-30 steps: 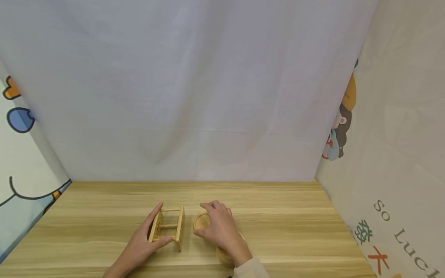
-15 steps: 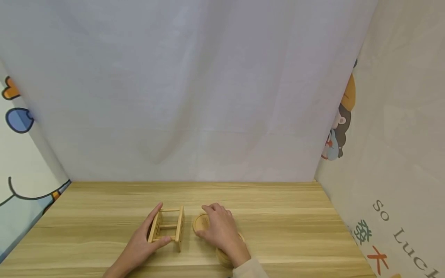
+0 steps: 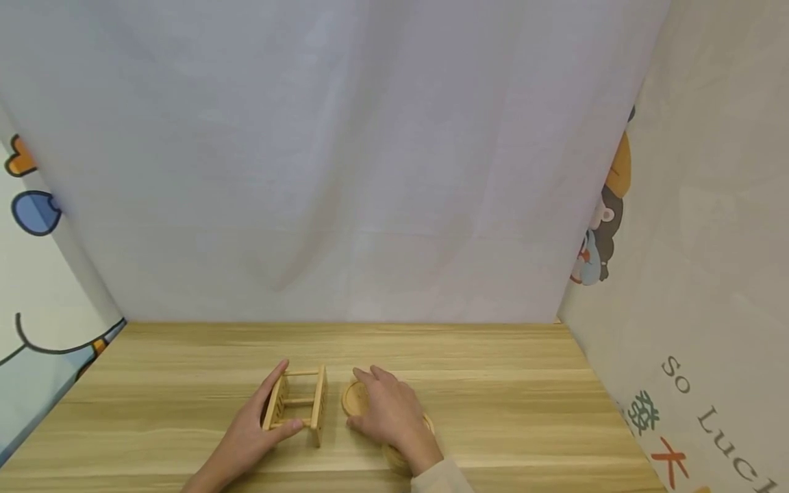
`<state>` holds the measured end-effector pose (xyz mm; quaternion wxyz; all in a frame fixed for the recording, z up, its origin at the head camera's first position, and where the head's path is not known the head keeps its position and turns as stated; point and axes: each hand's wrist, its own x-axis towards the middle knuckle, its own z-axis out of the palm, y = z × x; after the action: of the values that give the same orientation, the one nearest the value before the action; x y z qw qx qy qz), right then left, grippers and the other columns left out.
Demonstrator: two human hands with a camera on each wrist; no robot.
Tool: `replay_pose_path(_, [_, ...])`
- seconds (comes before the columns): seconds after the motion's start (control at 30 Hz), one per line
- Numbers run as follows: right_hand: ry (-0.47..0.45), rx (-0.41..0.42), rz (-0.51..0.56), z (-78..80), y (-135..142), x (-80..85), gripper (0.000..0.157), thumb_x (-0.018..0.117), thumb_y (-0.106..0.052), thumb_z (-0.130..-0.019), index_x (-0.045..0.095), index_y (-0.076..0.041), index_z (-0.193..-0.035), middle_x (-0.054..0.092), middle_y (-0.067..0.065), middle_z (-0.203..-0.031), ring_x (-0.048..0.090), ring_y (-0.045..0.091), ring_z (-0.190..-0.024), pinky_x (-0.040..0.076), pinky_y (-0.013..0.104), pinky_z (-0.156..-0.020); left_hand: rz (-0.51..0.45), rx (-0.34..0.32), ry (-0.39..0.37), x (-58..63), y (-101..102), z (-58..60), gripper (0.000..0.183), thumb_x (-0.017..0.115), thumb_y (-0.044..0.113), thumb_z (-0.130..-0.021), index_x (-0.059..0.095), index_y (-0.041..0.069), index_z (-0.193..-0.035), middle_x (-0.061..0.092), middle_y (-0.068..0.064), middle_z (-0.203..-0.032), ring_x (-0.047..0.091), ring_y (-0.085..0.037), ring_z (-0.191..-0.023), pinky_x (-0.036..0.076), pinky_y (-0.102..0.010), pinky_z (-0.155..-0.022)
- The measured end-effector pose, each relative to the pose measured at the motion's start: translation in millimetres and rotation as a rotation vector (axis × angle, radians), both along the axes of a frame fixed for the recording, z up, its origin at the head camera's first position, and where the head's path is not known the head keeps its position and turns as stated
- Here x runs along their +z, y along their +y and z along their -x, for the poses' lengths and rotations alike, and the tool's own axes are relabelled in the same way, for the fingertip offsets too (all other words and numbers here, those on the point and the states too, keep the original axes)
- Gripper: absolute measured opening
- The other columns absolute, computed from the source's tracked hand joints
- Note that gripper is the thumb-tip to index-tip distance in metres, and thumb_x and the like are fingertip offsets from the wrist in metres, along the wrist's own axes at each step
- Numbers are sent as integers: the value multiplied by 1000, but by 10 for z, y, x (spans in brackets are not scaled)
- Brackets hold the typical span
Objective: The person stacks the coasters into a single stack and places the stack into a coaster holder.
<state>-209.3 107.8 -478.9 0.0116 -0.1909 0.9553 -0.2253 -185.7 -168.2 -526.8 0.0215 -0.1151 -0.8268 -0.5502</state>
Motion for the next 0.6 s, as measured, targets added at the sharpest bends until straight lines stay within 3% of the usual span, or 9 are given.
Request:
replay_pose_path(0.43, [60,15,-70,-29,-28,11,72,97,-33,-86,70,-15,-150,70,14,-146,65,37,-135,54,61,-108,5,17,-19,-46,-4,0,108,92,38,-94,27,28,-179,36,-19,-177,50,-43,-152,44,-65,-118])
replay_pose_path(0.6, [82,14,-69,-22,-24,0,70,99,-30,-84,72,-16,-147,72,12,-141,67,36,-130,57,59,-103,22,11,-16,-17,3,8,106,91,38,-94,27,29,-178,34,-18,-179,47,-46,-154,43,-69,-118])
